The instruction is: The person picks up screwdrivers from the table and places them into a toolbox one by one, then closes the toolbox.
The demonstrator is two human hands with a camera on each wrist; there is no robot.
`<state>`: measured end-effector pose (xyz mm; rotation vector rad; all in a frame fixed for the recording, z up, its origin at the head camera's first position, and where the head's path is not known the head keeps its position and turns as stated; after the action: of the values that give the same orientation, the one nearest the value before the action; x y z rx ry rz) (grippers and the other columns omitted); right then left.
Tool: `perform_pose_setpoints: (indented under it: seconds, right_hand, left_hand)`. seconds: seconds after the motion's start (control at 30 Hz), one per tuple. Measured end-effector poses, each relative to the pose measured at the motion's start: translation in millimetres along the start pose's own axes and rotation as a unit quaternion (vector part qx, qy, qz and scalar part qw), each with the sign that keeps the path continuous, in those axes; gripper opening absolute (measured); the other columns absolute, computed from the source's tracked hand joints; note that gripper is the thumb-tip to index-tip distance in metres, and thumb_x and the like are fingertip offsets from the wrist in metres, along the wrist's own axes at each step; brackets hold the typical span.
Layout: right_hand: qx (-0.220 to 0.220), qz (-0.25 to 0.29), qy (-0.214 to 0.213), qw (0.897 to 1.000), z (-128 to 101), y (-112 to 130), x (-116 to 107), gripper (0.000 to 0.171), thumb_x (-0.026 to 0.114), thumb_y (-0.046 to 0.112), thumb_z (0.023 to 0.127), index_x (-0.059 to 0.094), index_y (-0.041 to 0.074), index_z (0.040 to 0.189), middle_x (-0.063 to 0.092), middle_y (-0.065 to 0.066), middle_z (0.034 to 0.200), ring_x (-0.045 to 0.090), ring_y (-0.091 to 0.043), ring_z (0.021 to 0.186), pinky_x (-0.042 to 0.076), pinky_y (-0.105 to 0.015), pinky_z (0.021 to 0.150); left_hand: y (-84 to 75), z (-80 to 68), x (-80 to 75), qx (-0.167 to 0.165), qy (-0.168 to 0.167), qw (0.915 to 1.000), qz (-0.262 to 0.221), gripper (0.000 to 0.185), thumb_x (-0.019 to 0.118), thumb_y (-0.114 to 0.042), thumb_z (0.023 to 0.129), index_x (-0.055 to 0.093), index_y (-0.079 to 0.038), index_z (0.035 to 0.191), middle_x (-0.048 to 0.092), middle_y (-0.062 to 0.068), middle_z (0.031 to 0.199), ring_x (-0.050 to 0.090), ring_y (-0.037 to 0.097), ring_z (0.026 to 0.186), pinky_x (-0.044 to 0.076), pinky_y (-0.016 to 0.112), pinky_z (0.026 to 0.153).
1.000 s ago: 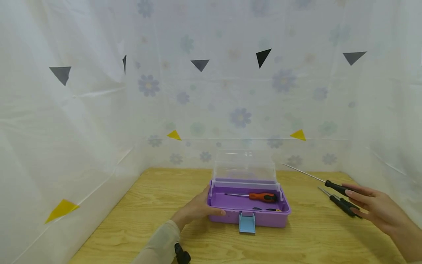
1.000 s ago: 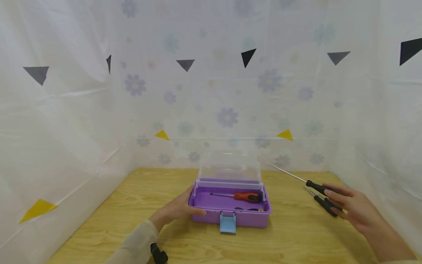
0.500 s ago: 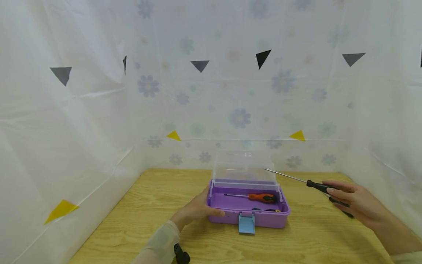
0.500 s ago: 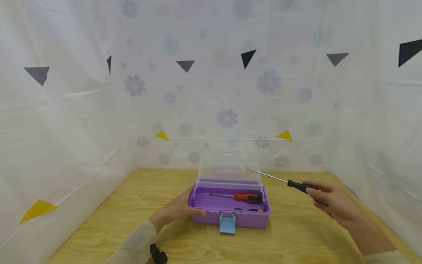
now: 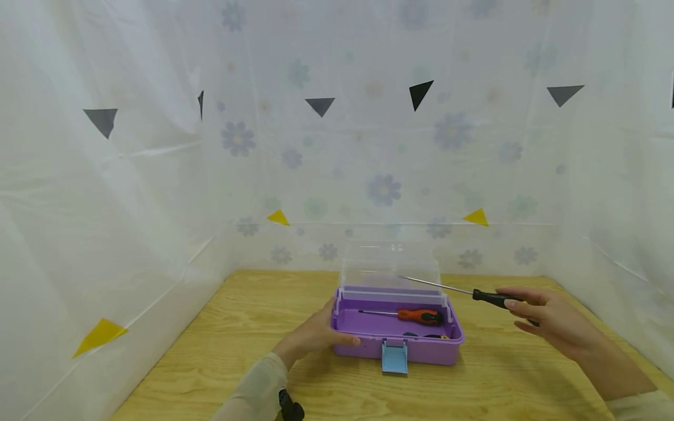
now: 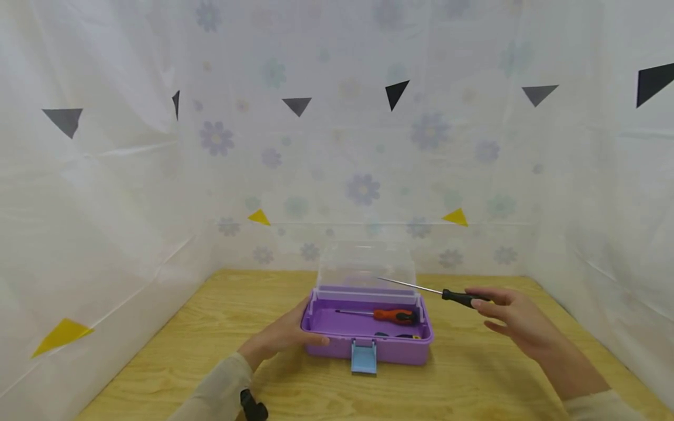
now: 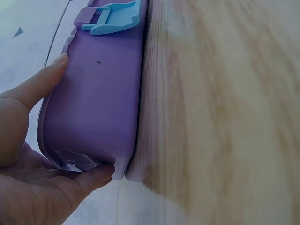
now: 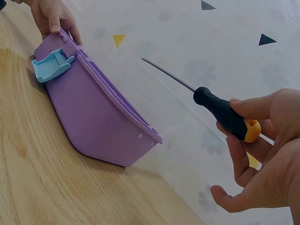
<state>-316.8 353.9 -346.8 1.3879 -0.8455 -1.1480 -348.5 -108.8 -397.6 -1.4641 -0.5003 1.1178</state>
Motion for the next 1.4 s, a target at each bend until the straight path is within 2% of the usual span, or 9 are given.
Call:
perform_pose_setpoints:
  seconds: [0.17,0.3,0.57,0.8,1.0,1.17,1.4]
  right_hand:
    - [-0.001,-0.004,0.015,1.0,3.1,1.9,3.9,0.035,0.052,0.014,0.11,0.063,0.013,0.143,0.051,0.012,0.133,0.058,0.0,0.115,0.054,-0.033,0.092]
    - [0.002,-0.008,0.019,1.0,6.8,2.5,7.5,0.035,0.053,0.016,0.11,0.063,0.013,0.144,0.05,0.011,0.134,0.057,0.0,0.116,0.053,-0.033,0.094]
    - [-0.002,-0.016,0.02,1.0,18.1,5.4,26.3,0.037,0.057,0.019,0.109,0.062,0.013,0.144,0.048,0.007,0.139,0.055,0.001,0.117,0.051,-0.037,0.098]
    - [-0.016,-0.022,0.043,0.999,28.7,4.1,40.5,0.035,0.056,0.018,0.109,0.063,0.012,0.143,0.045,-0.005,0.148,0.053,0.0,0.12,0.048,-0.044,0.103]
    - [-0.013,-0.026,0.046,0.998,34.0,2.4,47.2,0.037,0.058,0.02,0.108,0.063,0.011,0.143,0.045,-0.005,0.149,0.052,-0.003,0.122,0.043,-0.054,0.108]
    - [-0.01,-0.029,0.05,0.998,37.7,1.1,52.7,0.04,0.06,0.021,0.107,0.06,0.006,0.144,0.04,-0.013,0.155,0.051,-0.003,0.123,0.035,-0.064,0.112]
    - [-0.009,-0.025,0.057,0.998,42.2,0.3,61.8,0.042,0.061,0.02,0.106,0.059,0.003,0.144,0.033,-0.026,0.16,0.052,-0.01,0.126,0.029,-0.069,0.112]
  left_hand:
    - [0.2,0.4,0.1,0.004,0.002,1.0,0.003,0.12,0.088,-0.023,0.082,0.005,-0.014,0.167,0.04,0.019,0.158,0.043,0.041,0.14,0.024,0.062,0.118]
    - [0.1,1.5,0.4,0.008,0.003,0.9999,0.009,0.118,0.089,-0.023,0.082,0.008,-0.016,0.167,0.043,0.014,0.156,0.043,0.04,0.141,0.025,0.061,0.118]
    - [-1.7,0.8,0.6,0.005,0.002,0.9999,0.009,0.116,0.089,-0.023,0.082,0.009,-0.016,0.167,0.045,0.01,0.154,0.044,0.041,0.14,0.026,0.06,0.118]
    - [-1.9,0.5,0.9,0.003,0.001,0.9999,0.015,0.116,0.089,-0.023,0.082,0.01,-0.015,0.167,0.046,0.013,0.154,0.044,0.042,0.14,0.025,0.062,0.118]
    - [-0.8,1.3,1.1,0.0,-0.005,0.9999,0.013,0.117,0.09,-0.023,0.081,0.011,-0.016,0.166,0.046,0.011,0.154,0.044,0.04,0.14,0.026,0.06,0.118]
    - [-0.1,1.5,0.7,-0.001,-0.004,0.9999,0.012,0.118,0.09,-0.024,0.081,0.01,-0.017,0.167,0.045,0.011,0.154,0.044,0.041,0.14,0.027,0.06,0.118]
    - [-0.1,1.0,-0.2,0.0,-0.002,0.9999,0.012,0.12,0.09,-0.024,0.081,0.007,-0.015,0.167,0.045,0.013,0.154,0.043,0.041,0.14,0.025,0.061,0.118]
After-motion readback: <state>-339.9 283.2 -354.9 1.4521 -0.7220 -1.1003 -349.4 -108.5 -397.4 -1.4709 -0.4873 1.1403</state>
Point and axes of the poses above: each hand's wrist, its own z-axis towards the middle knuckle, its own x-axis out of the palm, y = z × x, the point moved 3 cm from there along z, towards the middle knuckle
